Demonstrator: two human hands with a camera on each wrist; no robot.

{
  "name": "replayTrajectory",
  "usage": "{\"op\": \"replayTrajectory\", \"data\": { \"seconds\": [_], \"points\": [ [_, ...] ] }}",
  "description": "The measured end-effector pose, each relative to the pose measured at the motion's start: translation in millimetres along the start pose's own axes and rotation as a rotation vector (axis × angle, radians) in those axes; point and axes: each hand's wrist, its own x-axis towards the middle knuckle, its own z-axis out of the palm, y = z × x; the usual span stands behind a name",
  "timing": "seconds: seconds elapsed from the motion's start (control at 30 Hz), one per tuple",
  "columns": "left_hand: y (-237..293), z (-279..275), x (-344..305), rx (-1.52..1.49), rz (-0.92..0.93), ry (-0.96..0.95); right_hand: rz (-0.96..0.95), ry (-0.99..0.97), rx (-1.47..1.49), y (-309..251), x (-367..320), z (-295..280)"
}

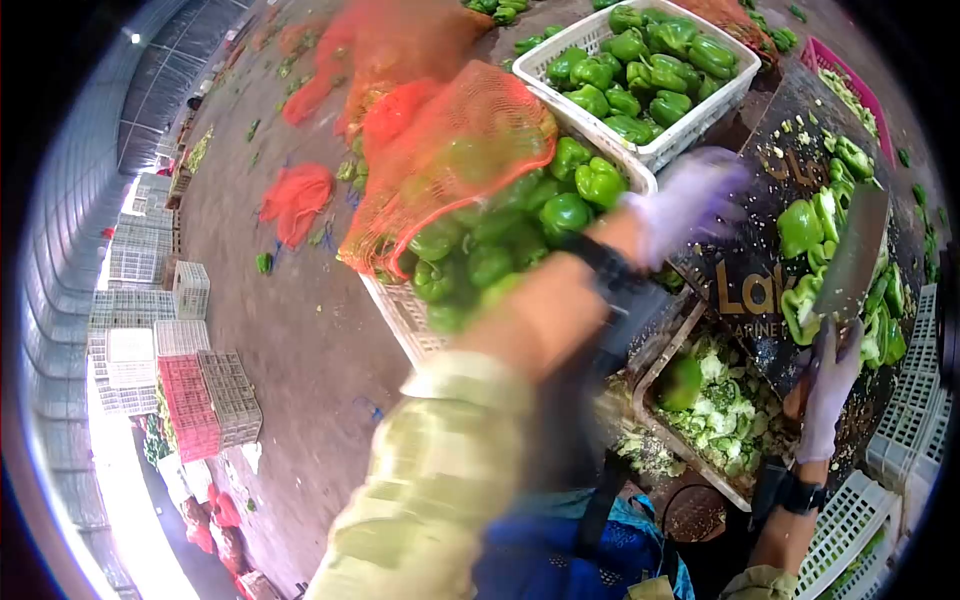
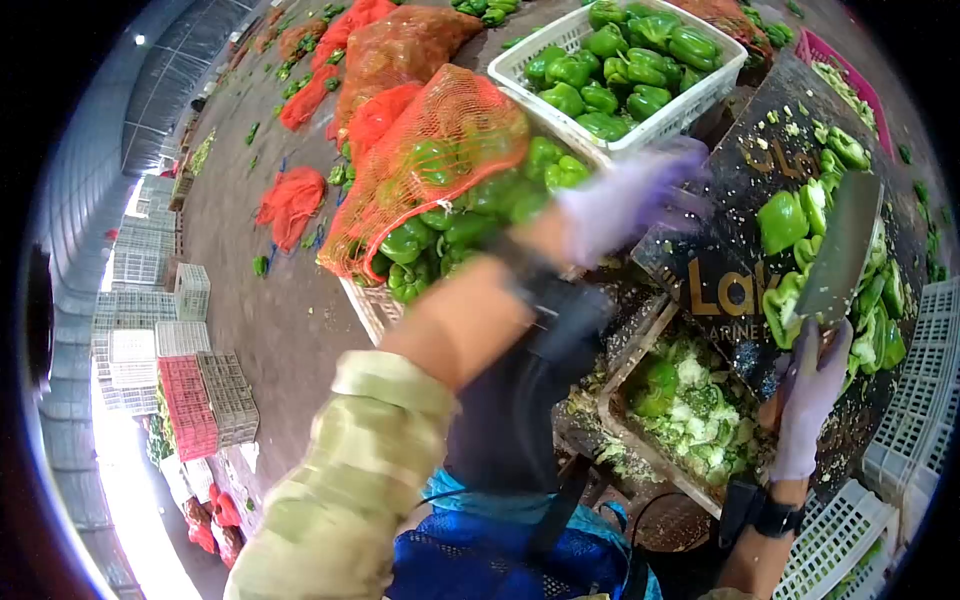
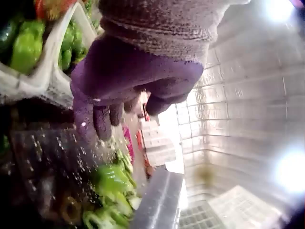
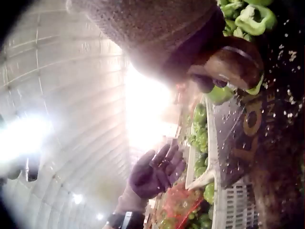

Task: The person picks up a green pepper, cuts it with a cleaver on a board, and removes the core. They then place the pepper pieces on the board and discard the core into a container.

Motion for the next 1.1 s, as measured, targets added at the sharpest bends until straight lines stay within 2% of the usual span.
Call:
{"op": "replayTrajectory", "data": {
  "seconds": [0.1, 0.13, 0.17, 0.2, 0.23, 0.27, 0.3, 0.33, 0.37, 0.4, 0.43, 0.47, 0.5, 0.53, 0.57, 0.63, 0.77, 0.8, 0.83, 0.9, 0.93, 0.97, 1.03, 1.1],
  "points": [
    [37.5, -90.1, -61.8, 0.761, -0.133, 0.126, 0.147, -0.226, 0.008, -22.2, -41.8, 18.9],
    [25.7, -140.6, -81.9, 0.904, -0.236, 0.068, 0.155, -0.331, 0.015, -19.7, -49.0, 26.2],
    [25.6, -154.6, -109.8, 0.968, -0.443, 0.116, 0.137, -0.440, -0.125, -27.9, -54.3, 32.3],
    [-6.0, -203.9, -136.1, 1.025, -0.366, -0.100, 0.128, -0.503, -0.240, -23.3, -52.3, 36.0],
    [-21.7, -214.6, -150.0, 1.081, -0.452, -0.161, 0.116, -0.564, -0.358, -13.2, -47.5, 38.3],
    [-37.2, -224.9, -163.9, 1.138, -0.535, -0.229, -0.006, -0.461, -0.318, 17.0, -37.5, 37.5],
    [-50.2, -210.8, -178.0, 1.092, -0.676, -0.028, -0.127, -0.355, -0.278, 60.5, -23.2, 33.7],
    [-62.7, -196.0, -192.0, 1.026, -0.792, 0.193, -0.109, -0.274, -0.260, 60.9, -18.9, 29.6],
    [-86.9, -197.3, -196.4, 0.845, -0.781, 0.504, -0.093, -0.193, -0.238, 61.3, -14.2, 25.9],
    [-92.8, -203.3, -189.2, 0.805, -0.753, 0.540, 0.021, -0.146, -0.213, 41.3, -15.2, 26.1],
    [-88.9, -204.6, -189.4, 0.562, -0.673, 0.416, 0.133, -0.083, -0.187, 26.0, -16.3, 22.9],
    [-99.6, -220.5, -189.1, 0.446, -0.707, 0.407, 0.261, -0.107, -0.104, 22.3, -16.4, 15.8],
    [-82.0, -204.8, -184.9, 0.565, -0.748, 0.347, 0.146, -0.156, -0.297, 32.7, -12.5, 5.5],
    [-74.0, -177.9, -184.0, 0.603, -0.782, 0.575, 0.059, -0.107, -0.337, 54.4, -13.0, 4.3],
    [-94.3, -191.7, -193.0, 0.390, -0.673, 0.622, -0.024, -0.063, -0.369, 67.7, -16.1, 5.3],
    [-140.7, -225.2, -203.2, 0.344, -0.476, 0.689, -0.032, -0.084, -0.612, 51.1, -24.0, 7.8],
    [-140.3, -210.7, -213.0, 0.008, -0.337, 0.826, 0.017, -0.054, -0.526, 48.4, -25.9, 8.5],
    [-123.7, -200.1, -208.9, 0.019, -0.368, 0.787, 0.118, -0.068, -0.292, 35.6, -30.1, 9.9],
    [-110.5, -190.5, -205.3, 0.039, -0.277, 0.724, 0.060, -0.081, -0.410, 33.2, -29.5, 6.6],
    [-64.6, -146.9, -184.8, 0.111, -0.105, 0.610, -0.127, -0.052, -0.512, 63.6, -24.1, -0.6],
    [-38.2, -122.9, -169.0, 0.173, -0.089, 0.579, -0.070, -0.083, -0.434, 66.1, -24.8, -2.3],
    [-15.1, -98.2, -150.5, 0.234, -0.072, 0.550, 0.049, -0.120, -0.398, 44.6, -32.1, -3.8],
    [14.0, -52.8, -109.0, 0.539, -0.021, 0.372, 0.087, -0.141, -0.277, 32.8, -41.5, -7.7],
    [23.9, 3.0, -68.6, 0.600, 0.070, 0.108, 0.072, -0.117, -0.265, 14.7, -53.2, -13.0]
  ]
}}
